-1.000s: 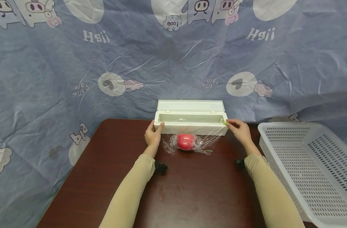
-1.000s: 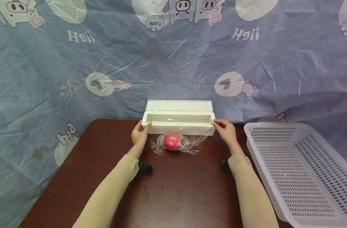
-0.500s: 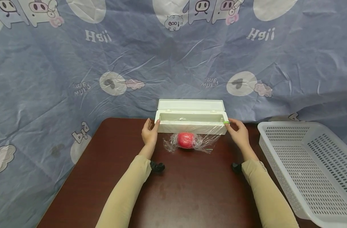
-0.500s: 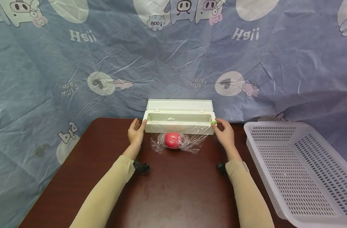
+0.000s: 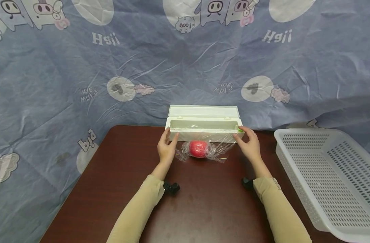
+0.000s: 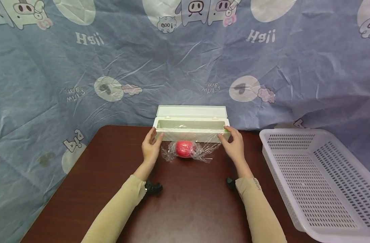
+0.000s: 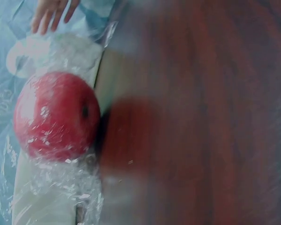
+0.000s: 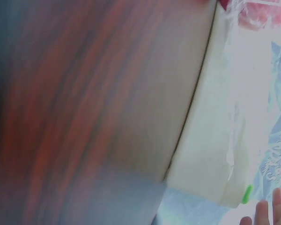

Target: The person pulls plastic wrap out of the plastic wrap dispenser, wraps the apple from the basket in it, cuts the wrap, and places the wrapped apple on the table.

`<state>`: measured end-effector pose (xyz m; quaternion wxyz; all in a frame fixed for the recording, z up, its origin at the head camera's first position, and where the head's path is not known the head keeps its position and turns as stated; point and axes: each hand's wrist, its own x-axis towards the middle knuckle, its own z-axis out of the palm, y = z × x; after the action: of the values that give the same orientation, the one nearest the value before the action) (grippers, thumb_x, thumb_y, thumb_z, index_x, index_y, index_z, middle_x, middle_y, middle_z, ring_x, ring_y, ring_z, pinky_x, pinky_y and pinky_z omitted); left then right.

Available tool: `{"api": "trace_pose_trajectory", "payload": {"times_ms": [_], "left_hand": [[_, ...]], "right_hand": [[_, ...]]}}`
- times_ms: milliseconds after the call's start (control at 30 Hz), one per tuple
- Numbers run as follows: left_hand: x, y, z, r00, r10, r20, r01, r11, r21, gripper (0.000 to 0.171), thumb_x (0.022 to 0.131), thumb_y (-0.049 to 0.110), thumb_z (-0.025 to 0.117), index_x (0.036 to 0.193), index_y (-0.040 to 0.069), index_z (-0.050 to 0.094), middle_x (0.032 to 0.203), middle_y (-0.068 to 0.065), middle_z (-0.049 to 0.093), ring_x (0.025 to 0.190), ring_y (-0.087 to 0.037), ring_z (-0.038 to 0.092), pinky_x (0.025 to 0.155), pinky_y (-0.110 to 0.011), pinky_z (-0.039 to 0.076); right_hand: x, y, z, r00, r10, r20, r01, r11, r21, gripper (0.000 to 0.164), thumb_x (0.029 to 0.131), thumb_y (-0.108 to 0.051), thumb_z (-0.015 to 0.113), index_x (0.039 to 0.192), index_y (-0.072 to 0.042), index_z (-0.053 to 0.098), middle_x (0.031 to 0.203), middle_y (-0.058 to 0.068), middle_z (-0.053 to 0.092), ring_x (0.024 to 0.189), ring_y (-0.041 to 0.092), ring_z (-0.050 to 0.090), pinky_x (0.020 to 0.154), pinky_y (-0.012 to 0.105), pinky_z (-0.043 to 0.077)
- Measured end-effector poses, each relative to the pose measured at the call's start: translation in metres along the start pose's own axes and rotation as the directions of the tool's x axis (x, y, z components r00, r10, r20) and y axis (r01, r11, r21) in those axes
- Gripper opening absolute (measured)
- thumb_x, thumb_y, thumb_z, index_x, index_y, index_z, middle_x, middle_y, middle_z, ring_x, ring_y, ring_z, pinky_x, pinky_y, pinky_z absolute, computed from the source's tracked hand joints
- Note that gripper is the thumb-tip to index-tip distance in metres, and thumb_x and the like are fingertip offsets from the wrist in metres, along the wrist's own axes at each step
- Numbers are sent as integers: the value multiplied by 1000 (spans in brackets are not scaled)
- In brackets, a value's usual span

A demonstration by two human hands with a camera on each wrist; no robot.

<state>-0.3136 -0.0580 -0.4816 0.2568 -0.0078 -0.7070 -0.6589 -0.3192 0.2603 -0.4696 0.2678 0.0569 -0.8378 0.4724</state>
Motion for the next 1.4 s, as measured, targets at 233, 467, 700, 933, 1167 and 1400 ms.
{"api": "trace_pose_trajectory", "payload": {"times_ms": [233,467,700,933,1167,1400], "left_hand": [[-15,1,3,988,62,139,-54,997,-61,59,85,20,72,134,-2,48,135,-16,50,122,-34,48,98,-51,39],[-18,-15,7,947,61,315,-55,998,-26,66,82,18,74,138,0,44,138,-19,46,124,-38,45,98,-53,38],[-22,-17,11,900,-8,436,-30,996,78,73,77,24,79,140,10,44,139,-10,46,126,-29,43,101,-42,38],[-28,-18,15,873,-24,486,-67,983,169,79,71,25,84,139,12,47,142,-8,43,131,-26,38,104,-44,34],[-33,-19,17,868,-4,496,-83,985,152,76,71,16,83,138,10,48,139,-11,47,128,-28,42,103,-43,36],[-40,-26,15,896,41,443,-82,994,73,65,73,17,82,132,12,55,130,-10,55,113,-28,53,89,-40,48]], "right_hand": [[-10,-11,8,997,-18,69,12,996,91,48,84,-18,73,126,-1,56,129,15,51,120,31,45,96,52,38],[-23,-22,22,966,57,250,-90,988,122,56,85,-23,72,134,-6,49,135,17,44,121,35,45,94,52,40],[-31,-27,39,906,52,420,-136,976,172,65,84,-22,73,139,-7,42,137,24,40,123,41,42,99,55,36],[-39,-35,52,868,45,494,-182,955,235,72,80,-13,76,141,-4,38,141,23,38,125,43,40,99,56,35],[-48,-60,55,873,41,486,-185,949,254,66,78,-5,75,136,2,44,137,22,44,119,38,46,94,51,42],[-56,-61,60,882,116,457,-229,952,201,60,78,-9,77,132,-4,51,134,21,48,115,35,49,92,47,43]]}}
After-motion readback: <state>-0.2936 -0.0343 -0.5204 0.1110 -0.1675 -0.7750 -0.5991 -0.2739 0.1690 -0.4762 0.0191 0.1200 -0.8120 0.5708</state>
